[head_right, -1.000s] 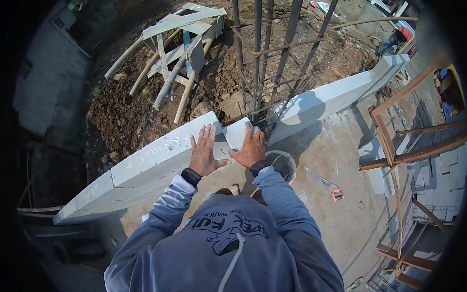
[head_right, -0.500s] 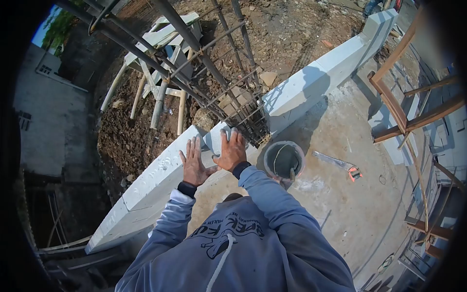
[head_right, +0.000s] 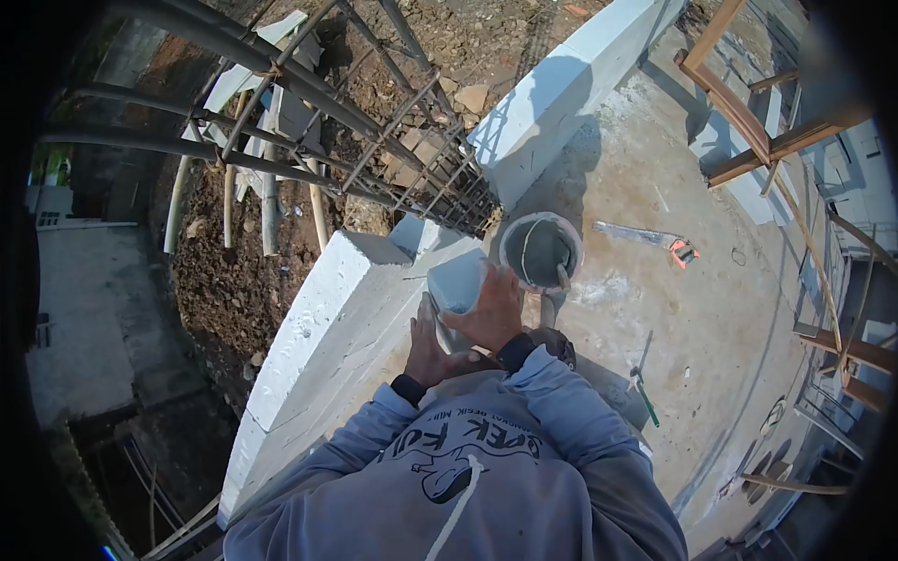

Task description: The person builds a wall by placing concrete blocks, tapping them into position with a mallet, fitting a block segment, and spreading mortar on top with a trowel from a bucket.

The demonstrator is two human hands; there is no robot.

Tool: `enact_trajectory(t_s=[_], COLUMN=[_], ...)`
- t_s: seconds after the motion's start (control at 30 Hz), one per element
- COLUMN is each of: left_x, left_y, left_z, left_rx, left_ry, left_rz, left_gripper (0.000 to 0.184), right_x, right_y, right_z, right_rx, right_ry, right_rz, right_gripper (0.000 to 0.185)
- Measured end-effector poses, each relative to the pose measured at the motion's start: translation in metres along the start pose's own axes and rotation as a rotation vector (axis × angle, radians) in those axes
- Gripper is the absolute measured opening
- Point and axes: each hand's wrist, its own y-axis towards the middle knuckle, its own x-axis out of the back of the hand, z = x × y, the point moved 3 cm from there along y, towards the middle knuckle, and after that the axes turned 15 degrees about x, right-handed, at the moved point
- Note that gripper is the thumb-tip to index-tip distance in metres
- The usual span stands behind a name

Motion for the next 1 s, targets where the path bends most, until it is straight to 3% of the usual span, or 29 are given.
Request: enact_trajectory(t_s=[0.13, 0.27, 0.37, 0.4, 0.47, 0.5, 0.57, 0.6, 0.67, 0.77, 0.87, 1.0], left_x=[-0.007, -0.010, -0.041, -0.051, -0.068, -0.081, -0.109, -0.123, -0.146, -0.184, -0.210, -0.227], left_y=[0.027, 0.047, 0.068, 0.069, 0.059, 0.065, 0.066, 0.065, 0.077, 0.092, 0.103, 0.106], left_z=[-0.004, -0.016, 0.005, 0.015, 0.025, 0.024, 0.032, 0.037, 0.030, 0.032, 0.050, 0.076], left_rx=[-0.106, -0.094, -0.018, 0.029, 0.382, 0.544, 0.835, 0.984, 1.050, 1.086, 1.158, 1.221], left_ry=[-0.278, 0.025, -0.172, -0.267, -0.576, -0.743, -1.032, -1.179, -1.306, -1.416, -1.426, -1.437], left_rz=[0.055, 0.212, 0.305, 0.347, 0.555, 0.633, 0.686, 0.701, 0.701, 0.640, 0.571, 0.513], left_gripper=[0.128, 0.123, 0.108, 0.103, 0.089, 0.083, 0.073, 0.069, 0.067, 0.065, 0.063, 0.062], right_x=[0.008, -0.001, -0.012, -0.018, -0.013, -0.019, -0.046, -0.061, -0.083, -0.114, -0.171, -0.209], right_y=[-0.019, -0.038, -0.047, -0.054, -0.065, -0.073, -0.098, -0.109, -0.114, -0.098, -0.094, -0.084], right_z=[-0.021, -0.045, -0.102, -0.131, -0.179, -0.215, -0.300, -0.342, -0.401, -0.459, -0.507, -0.530], right_rx=[-0.275, -0.310, -0.295, -0.331, -0.468, -0.612, -0.700, -0.779, -0.825, -0.976, -1.020, -1.085], right_ry=[0.192, 0.169, 0.529, 0.505, 0.526, 0.406, 0.219, 0.089, -0.091, -0.133, 0.030, 0.034], right_rz=[0.000, -0.033, -0.098, -0.086, -0.063, -0.045, -0.044, 0.093, 0.095, 0.336, 0.526, 0.579], right_gripper=[0.096, 0.089, 0.078, 0.071, 0.062, 0.061, 0.062, 0.065, 0.056, 0.065, 0.068, 0.074])
